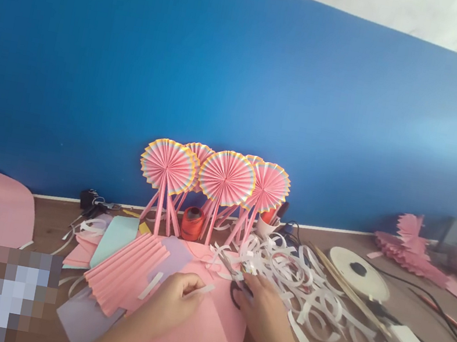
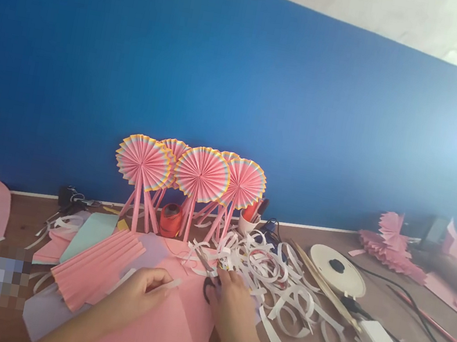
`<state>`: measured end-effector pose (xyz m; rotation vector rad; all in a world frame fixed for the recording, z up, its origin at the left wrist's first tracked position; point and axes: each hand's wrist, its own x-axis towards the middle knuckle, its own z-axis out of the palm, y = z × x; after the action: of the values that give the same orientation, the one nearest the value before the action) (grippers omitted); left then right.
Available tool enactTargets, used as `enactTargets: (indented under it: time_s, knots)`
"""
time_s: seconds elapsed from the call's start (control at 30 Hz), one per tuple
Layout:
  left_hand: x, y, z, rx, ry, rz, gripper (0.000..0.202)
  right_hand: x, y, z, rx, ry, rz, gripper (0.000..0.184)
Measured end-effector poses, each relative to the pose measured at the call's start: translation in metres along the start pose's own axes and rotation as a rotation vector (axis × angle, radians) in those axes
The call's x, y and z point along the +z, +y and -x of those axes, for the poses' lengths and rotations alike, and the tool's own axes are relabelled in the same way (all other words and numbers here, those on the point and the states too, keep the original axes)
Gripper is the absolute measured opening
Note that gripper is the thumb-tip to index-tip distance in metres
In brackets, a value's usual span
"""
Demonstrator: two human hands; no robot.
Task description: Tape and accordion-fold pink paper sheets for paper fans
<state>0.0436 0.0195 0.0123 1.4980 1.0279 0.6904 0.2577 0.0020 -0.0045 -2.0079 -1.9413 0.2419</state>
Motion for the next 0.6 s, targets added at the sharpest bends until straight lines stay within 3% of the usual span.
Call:
enactTargets:
  time_s: [0.1, 0.23, 0.43, 0.6]
  knots:
    - [-0.003, -0.002, -0.004, 0.017, -0.009, -0.006, 0.037, 0.007, 0.001, -0.004, 0.012, -0.07, 0.143, 0.027]
    - [-0.008, -0.005, -0.008, 0.05, 0.003, 0.123, 0.043, 0.008, 0.003, -0.008, -0.027, -0.061, 0.292, 0.037]
    - [-0.013, 0.001, -0.006, 0.03, 0.057, 0.202, 0.043, -0.03, -0.012, -0.012, -0.028, -0.115, 0.299, 0.047]
    - [-0.014, 0.004, -0.004, -0.029, 0.087, 0.199, 0.041, -0.06, -0.005, -0.009, 0.025, -0.178, 0.165, 0.018]
